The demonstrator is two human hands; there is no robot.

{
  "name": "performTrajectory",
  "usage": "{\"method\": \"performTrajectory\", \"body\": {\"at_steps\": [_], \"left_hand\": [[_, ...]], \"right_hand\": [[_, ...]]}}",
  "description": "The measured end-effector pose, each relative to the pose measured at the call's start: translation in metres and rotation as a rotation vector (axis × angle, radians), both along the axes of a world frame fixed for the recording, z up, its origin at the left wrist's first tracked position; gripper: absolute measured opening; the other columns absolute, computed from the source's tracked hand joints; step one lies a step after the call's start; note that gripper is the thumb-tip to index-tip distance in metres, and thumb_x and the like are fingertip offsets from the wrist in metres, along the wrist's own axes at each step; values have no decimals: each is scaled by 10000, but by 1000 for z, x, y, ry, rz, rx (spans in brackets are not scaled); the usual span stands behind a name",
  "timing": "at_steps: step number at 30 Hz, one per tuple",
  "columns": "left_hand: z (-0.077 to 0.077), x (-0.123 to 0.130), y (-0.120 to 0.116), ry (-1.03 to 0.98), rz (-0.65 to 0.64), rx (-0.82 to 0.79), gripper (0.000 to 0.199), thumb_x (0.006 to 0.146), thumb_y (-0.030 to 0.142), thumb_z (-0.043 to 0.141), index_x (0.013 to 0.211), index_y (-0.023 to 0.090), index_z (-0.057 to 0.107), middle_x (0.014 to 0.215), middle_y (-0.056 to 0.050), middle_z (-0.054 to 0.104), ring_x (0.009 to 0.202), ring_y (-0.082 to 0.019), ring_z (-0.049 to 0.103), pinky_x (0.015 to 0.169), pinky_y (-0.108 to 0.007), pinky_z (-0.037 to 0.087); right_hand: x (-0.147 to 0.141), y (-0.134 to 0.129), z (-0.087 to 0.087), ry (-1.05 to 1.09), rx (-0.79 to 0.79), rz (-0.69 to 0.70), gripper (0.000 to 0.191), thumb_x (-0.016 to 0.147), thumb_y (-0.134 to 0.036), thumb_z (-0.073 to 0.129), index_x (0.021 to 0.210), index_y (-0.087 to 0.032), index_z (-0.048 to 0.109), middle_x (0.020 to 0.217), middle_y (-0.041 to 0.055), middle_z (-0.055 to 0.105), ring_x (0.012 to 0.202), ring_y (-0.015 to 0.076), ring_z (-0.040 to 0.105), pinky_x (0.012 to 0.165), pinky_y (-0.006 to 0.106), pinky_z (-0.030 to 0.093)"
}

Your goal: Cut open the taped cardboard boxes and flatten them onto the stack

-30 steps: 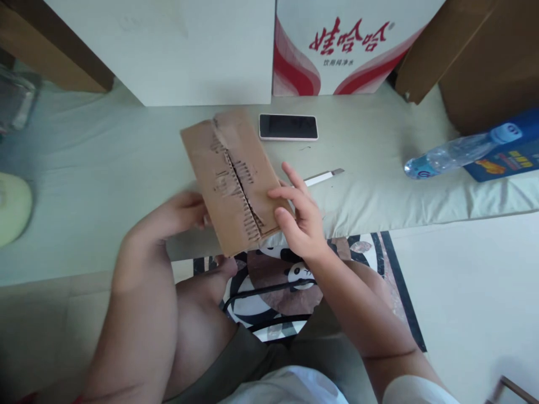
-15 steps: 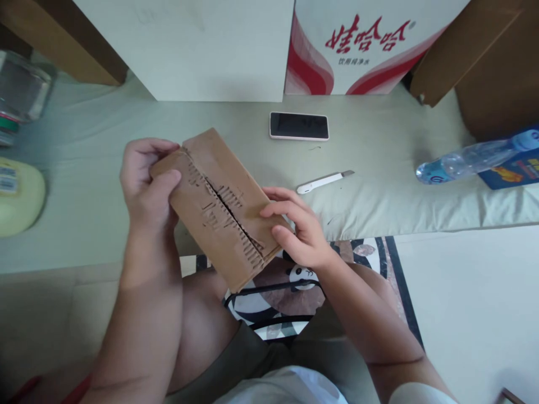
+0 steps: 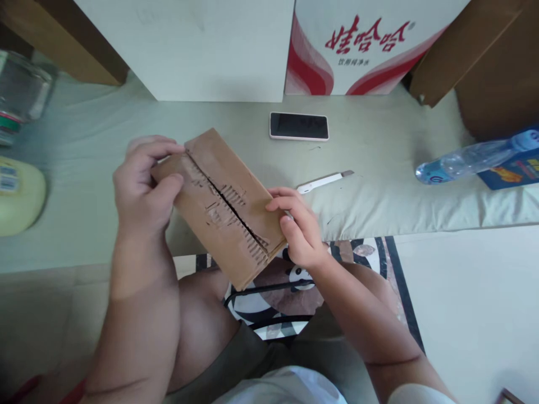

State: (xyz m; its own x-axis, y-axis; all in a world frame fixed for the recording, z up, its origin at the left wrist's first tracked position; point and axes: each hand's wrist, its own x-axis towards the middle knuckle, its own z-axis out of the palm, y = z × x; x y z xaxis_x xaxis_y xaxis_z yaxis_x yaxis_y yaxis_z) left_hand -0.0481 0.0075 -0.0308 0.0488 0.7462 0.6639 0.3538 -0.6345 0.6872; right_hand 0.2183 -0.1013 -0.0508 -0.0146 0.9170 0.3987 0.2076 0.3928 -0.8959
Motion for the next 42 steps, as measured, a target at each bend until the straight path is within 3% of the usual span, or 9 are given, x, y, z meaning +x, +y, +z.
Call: {"method": "performTrajectory", "body": {"at_steps": [2,5,11,16,23,28,34,38,42], "left_hand": [[8,-2,-3,137,61,51,496,689,103,637,1086,286,871,1182,-57,751,1139,-267,725,1012,-433,598],[14,-1,-7,209,85,88,307,752,115,697,945,271,878,1175,-55,749,1056,-243,739,964,-435,635],[9,3,-1,156,56,209,92,980,281,744,960,295,833,1032,-38,742,962,-212,724,853,-418,630],[5,4,-1,125,25,275,80,987,263,738,959,287,808,1019,-24,744,912,-194,727,791,-414,615],[-2,16,-5,-68,23,217,170,882,163,655,800,296,722,840,-8,719,895,-232,721,826,-462,578],[-3,20,-3,-59,39,294,173,962,291,596,807,295,673,754,-13,686,781,-242,661,778,-493,507],[-4,23,-5,-64,74,273,274,1029,389,549,790,298,648,760,-28,656,807,-264,643,816,-519,477],[-12,25,-5,-31,72,224,380,1044,569,524,896,295,742,872,-46,665,893,-277,661,863,-523,514],[-15,30,-7,38,-26,115,478,1064,661,478,949,297,765,1050,-69,668,1039,-296,680,1018,-552,549]], "right_hand": [[-1,-1,0,-19,-8,1,320,1093,-453,455,1148,-278,718,1344,93,722,1283,291,682,1078,496,565],[-1,-2,-2,-31,-3,4,330,1091,-461,443,1164,-287,714,1351,90,715,1299,296,669,1090,505,555],[1,-1,-6,-27,-15,-21,342,1083,-473,431,1164,-290,708,1356,91,701,1311,300,656,1098,509,549],[0,0,-5,-22,-3,0,334,1088,-466,426,1173,-295,701,1352,85,704,1308,290,662,1097,500,551],[-2,0,-6,-26,4,-9,338,1084,-477,432,1156,-289,703,1338,86,709,1280,286,669,1074,492,555],[-1,0,-7,-33,0,-14,343,1075,-477,436,1152,-283,708,1343,91,709,1264,297,670,1048,498,563],[-6,-2,-6,34,62,-20,284,1074,-388,476,1179,-315,730,1383,55,713,1320,286,660,1098,496,541],[-6,-8,-5,73,64,-19,291,1070,-414,494,1180,-315,744,1363,54,722,1306,282,668,1097,484,537],[15,-3,-7,117,10,-174,383,1071,-511,438,1093,-267,732,1041,70,757,971,248,716,882,423,566]]}}
